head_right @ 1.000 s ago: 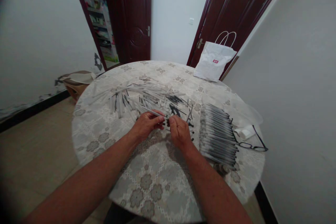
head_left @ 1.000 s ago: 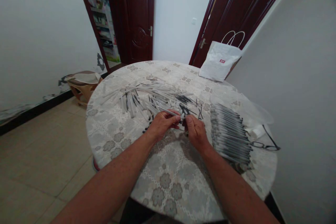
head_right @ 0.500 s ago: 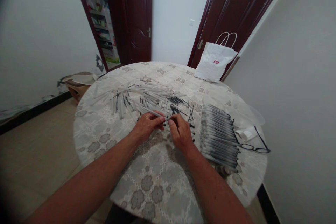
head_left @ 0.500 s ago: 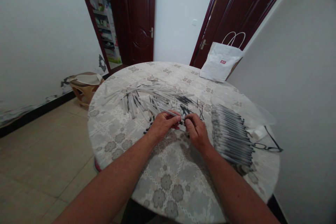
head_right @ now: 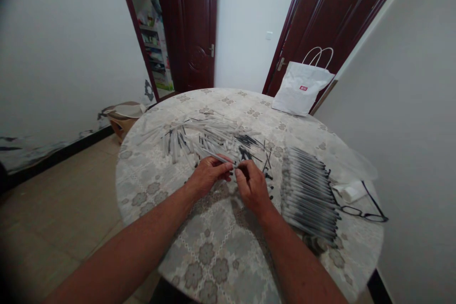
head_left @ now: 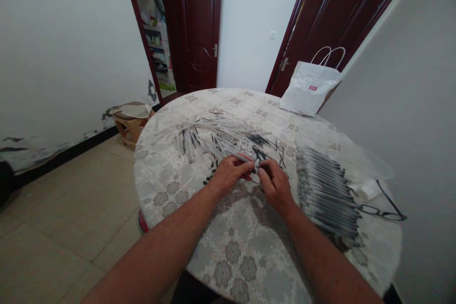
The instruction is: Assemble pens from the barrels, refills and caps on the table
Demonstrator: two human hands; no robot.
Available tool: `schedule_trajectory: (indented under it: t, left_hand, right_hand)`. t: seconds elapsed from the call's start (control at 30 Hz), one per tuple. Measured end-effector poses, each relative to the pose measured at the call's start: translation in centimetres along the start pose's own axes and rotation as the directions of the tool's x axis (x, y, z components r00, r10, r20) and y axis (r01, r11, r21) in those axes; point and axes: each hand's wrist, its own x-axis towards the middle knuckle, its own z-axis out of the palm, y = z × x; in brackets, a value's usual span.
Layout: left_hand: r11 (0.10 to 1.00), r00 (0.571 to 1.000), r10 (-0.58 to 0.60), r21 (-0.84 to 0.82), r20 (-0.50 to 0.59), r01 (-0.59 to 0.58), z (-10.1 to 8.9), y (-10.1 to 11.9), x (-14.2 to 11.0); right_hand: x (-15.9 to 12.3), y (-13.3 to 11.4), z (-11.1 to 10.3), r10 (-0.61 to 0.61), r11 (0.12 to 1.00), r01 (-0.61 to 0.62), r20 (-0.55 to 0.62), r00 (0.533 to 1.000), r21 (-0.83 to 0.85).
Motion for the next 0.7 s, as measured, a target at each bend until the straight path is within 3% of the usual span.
schedule_trajectory:
  t: [0.13, 0.37, 0.7]
  left_hand:
    - [1.0, 1.0, -0.001, 0.001, -0.007, 0.001, -0.03, -0.2, 0.03]
    - [1.0, 1.0, 0.015, 0.017, 0.002, -0.015, -0.12, -0.3, 0.17]
    - [0.991, 0.999, 0.045, 0.123, -0.016, -0.042, -0.34, -0.55, 0.38]
  right_hand:
    - [0.06, -0.15, -0.02, 0.008, 0.999, -0.009, -0.008, 1.0, -0.034]
    - [0.07, 0.22, 0.53, 0.123, 0.981, -0.131, 0.064, 0.99, 0.141]
    - [0.62, -0.06, -0.21, 0.063, 0.995, -0.068, 0.073, 0.995, 0.078]
